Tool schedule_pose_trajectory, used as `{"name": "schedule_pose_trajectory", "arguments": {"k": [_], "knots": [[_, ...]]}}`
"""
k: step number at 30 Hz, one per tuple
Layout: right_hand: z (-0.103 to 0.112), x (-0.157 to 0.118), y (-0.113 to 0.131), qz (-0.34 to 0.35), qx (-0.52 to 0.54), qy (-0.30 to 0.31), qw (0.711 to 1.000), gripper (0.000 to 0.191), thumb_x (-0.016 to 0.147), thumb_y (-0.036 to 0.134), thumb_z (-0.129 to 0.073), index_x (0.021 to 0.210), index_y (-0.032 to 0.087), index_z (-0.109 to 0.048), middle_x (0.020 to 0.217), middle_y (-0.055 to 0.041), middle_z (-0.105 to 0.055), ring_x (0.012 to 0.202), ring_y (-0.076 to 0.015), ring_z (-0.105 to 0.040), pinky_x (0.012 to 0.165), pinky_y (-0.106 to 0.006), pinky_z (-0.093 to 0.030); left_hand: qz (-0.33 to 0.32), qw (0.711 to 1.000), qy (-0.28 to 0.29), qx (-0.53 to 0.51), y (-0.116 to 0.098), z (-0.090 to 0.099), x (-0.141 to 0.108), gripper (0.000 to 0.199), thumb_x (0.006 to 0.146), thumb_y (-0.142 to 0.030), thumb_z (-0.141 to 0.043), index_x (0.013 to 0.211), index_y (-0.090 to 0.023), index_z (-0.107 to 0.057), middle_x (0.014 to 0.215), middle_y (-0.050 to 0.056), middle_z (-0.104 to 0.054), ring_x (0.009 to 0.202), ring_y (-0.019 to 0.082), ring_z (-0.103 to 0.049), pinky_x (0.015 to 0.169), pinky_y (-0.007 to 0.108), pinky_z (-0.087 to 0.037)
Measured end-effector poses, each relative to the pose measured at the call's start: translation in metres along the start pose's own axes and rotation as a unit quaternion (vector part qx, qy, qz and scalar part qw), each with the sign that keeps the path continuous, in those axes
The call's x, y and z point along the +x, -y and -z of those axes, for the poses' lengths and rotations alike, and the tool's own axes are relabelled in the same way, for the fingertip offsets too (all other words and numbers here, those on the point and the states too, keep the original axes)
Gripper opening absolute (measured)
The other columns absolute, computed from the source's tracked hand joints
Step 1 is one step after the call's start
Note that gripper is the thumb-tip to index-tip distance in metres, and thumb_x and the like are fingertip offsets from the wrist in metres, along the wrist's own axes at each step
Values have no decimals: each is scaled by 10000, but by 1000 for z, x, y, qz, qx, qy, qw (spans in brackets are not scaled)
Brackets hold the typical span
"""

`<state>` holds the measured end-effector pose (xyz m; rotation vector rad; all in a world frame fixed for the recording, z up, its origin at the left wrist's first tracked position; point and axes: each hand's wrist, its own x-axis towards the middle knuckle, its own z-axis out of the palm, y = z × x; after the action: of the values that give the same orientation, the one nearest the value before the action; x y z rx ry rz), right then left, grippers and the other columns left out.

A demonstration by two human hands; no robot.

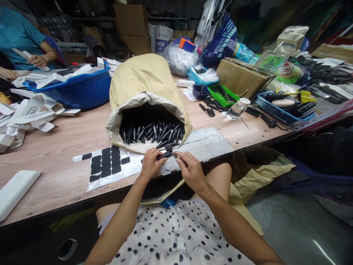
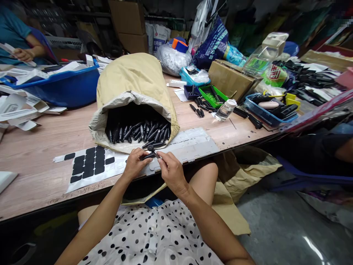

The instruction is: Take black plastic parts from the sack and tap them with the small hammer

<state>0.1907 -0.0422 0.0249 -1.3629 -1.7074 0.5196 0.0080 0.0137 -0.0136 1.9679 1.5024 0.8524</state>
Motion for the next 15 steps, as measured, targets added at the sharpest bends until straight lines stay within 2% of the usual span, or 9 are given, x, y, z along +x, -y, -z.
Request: {"name": "schedule_pose_trajectory", "arguments": {"k": [5, 10, 15], "knots": [[-5, -5, -3, -47, -36, 42, 997, 315, 925, 244, -492, 1130, 244, -733, 885, -42, -705, 831, -180, -660, 801, -290, -553, 14, 1000, -7, -3, -4, -1, 0, 72, 750, -203, -747, 792, -235, -697, 790, 0, -618, 843, 207, -561, 790, 347, -477], [-11, -9, 3, -36, -17, 27, 999, 337, 948, 268, -463, 1165, 234, -719, 920, -50, -702, 846, -178, -658, 834, -292, -544, 9, 1000, -5, -4, -4, -1, 0, 87, 743, -209, -757, 740, -229, -672, 771, -5, -601, 831, 202, -551, 782, 338, -470], [-14, -10, 0, -57, -21, 62, 996, 325, 934, 264, -469, 1127, 214, -725, 899, -49, -705, 809, -178, -660, 781, -292, -535, 16, 1000, -14, -17, -6, -1, 0, 92, 736, -187, -758, 719, -223, -675, 753, -7, -603, 823, 196, -562, 785, 336, -477]]}}
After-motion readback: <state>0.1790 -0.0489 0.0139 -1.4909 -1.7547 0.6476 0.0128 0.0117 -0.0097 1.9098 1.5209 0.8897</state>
